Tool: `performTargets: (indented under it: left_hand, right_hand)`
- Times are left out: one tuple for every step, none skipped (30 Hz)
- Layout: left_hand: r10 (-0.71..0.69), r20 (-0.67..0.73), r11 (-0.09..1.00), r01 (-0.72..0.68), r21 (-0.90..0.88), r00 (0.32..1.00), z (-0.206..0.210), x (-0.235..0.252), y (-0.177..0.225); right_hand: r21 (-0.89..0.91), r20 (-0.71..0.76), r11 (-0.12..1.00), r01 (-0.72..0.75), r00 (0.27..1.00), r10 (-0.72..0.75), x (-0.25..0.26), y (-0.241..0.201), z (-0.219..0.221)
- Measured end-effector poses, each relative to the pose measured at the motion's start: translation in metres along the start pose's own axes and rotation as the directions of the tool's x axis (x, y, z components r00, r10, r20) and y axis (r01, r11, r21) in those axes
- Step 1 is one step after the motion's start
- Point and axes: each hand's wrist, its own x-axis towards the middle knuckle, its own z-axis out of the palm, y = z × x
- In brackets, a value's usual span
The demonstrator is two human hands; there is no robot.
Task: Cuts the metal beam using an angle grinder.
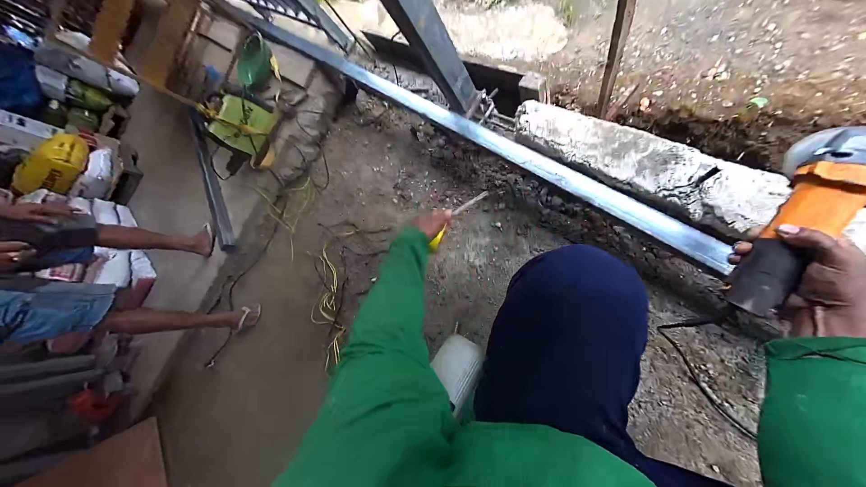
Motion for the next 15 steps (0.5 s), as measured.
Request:
performTargets:
  left_hand:
    - [-0.085,-0.023,0.993,0.082,-0.090,0.996,0.006,-0.005,-0.044]
    - [-0.165,-0.044,0.972,0.155,-0.176,0.985,0.017,-0.013,-0.085]
    - [-0.243,-0.049,0.938,0.222,-0.265,0.969,0.030,-0.024,-0.121]
    - [-0.307,-0.038,0.900,0.277,-0.337,0.951,0.044,-0.036,-0.150]
    - [-0.357,-0.013,0.867,0.326,-0.376,0.934,0.056,-0.051,-0.169]
    - [-0.383,0.010,0.865,0.362,-0.348,0.924,0.065,-0.065,-0.182]
    - [-0.395,0.041,0.882,0.392,-0.262,0.918,0.072,-0.075,-0.192]
    - [-0.396,0.065,0.910,0.401,-0.101,0.916,0.074,-0.081,-0.199]
    - [-0.399,0.105,0.916,0.393,0.077,0.911,0.072,-0.081,-0.201]
    - [-0.404,0.138,0.903,0.371,0.215,0.904,0.070,-0.077,-0.194]
    - [-0.398,0.144,0.886,0.339,0.318,0.906,0.068,-0.068,-0.181]
    - [-0.365,0.144,0.872,0.284,0.398,0.920,0.069,-0.056,-0.161]
    - [-0.309,0.142,0.861,0.213,0.462,0.940,0.072,-0.043,-0.137]
    - [-0.239,0.148,0.846,0.131,0.517,0.960,0.079,-0.033,-0.110]
    - [-0.162,0.168,0.819,0.038,0.573,0.972,0.090,-0.025,-0.083]
  right_hand:
    - [0.003,0.030,1.000,-0.007,1.000,0.007,0.002,-0.001,-0.010]
    - [0.008,0.054,1.000,-0.017,0.998,0.016,0.002,-0.004,-0.018]
    - [0.012,0.064,1.000,-0.025,0.998,0.024,-0.001,-0.008,-0.023]
    - [0.014,0.056,0.999,-0.035,0.998,0.034,-0.005,-0.014,-0.024]
    - [0.022,0.042,0.999,-0.041,0.998,0.040,-0.008,-0.019,-0.024]
    - [0.027,0.032,0.999,-0.041,0.999,0.041,-0.009,-0.022,-0.025]
    - [0.021,0.026,0.999,-0.039,0.999,0.038,-0.010,-0.025,-0.027]
    - [0.001,0.005,1.000,-0.031,1.000,0.031,-0.011,-0.028,-0.025]
    - [-0.031,-0.026,0.999,-0.016,1.000,0.015,-0.014,-0.031,-0.021]
    - [-0.069,-0.073,0.998,-0.002,0.997,-0.003,-0.020,-0.036,-0.013]
    - [-0.092,-0.116,0.996,0.006,0.993,-0.016,-0.027,-0.043,-0.004]
    - [-0.089,-0.137,0.996,0.016,0.990,-0.028,-0.034,-0.048,0.001]
    - [-0.075,-0.131,0.997,0.031,0.991,-0.040,-0.037,-0.051,0.001]
    - [-0.054,-0.107,0.997,0.049,0.993,-0.055,-0.035,-0.050,-0.001]
    - [-0.018,-0.084,0.998,0.063,0.994,-0.064,-0.033,-0.047,-0.003]
